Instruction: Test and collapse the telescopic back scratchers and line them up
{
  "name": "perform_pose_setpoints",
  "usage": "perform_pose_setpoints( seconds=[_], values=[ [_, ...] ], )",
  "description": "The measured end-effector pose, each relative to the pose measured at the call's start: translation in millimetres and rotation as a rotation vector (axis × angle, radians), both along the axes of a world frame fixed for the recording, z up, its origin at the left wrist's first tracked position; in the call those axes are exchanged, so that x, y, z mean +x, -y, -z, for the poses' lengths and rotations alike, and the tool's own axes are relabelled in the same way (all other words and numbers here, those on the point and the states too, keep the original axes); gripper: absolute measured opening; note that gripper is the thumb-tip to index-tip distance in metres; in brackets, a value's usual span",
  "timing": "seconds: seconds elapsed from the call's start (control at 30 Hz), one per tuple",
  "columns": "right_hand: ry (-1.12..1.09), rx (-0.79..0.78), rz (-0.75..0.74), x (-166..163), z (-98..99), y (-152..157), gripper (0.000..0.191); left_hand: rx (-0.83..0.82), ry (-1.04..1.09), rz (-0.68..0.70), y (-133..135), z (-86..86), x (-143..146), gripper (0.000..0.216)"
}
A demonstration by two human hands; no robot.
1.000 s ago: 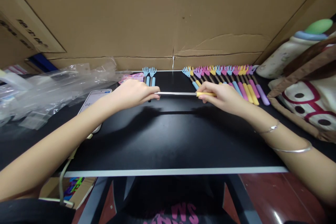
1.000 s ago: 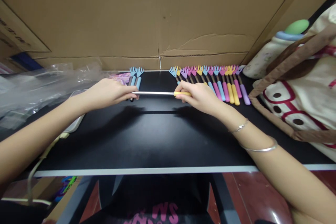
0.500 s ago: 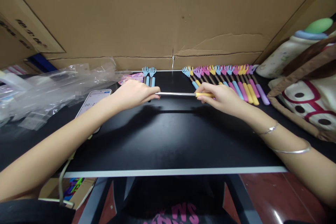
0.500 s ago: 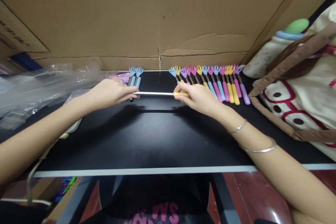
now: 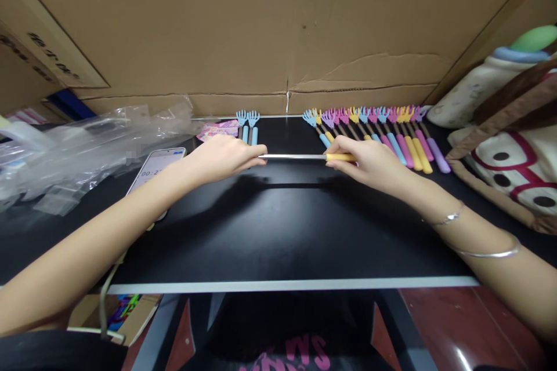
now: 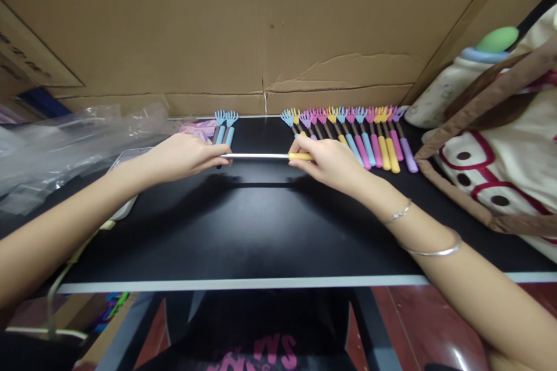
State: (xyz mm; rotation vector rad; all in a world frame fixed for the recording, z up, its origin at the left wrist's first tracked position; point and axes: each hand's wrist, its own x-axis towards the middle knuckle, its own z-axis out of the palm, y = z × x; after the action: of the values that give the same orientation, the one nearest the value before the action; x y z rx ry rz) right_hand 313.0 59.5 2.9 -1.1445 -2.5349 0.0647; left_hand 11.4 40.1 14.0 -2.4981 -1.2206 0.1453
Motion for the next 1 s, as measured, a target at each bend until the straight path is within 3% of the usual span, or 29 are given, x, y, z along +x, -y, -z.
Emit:
perform_pose_setpoints(
  seconds=[0.3,0.5,0.67,1.0],
  values=[
    [0.155,0.029,-0.044,14,-14.4,-2,0.022,-0.096,0.034,-0.013,1,-6.8,3,0.039],
    [0.162,-0.216,0.028,35,-29.7,-7,0.03,-0.155,0.047,0.002,-1,-5.2,1,0.037],
    [0.125,-0.306,0.017,40,-38.0,-5,0.039,-0.258,0.042,-0.016,-3,-4.4,-3,0.037],
    [0.233,-0.291,0.087,37,-33.7,-4,0.038,-0.484,0.099,-0.078,0,-5.8,-3,0.036]
  ],
)
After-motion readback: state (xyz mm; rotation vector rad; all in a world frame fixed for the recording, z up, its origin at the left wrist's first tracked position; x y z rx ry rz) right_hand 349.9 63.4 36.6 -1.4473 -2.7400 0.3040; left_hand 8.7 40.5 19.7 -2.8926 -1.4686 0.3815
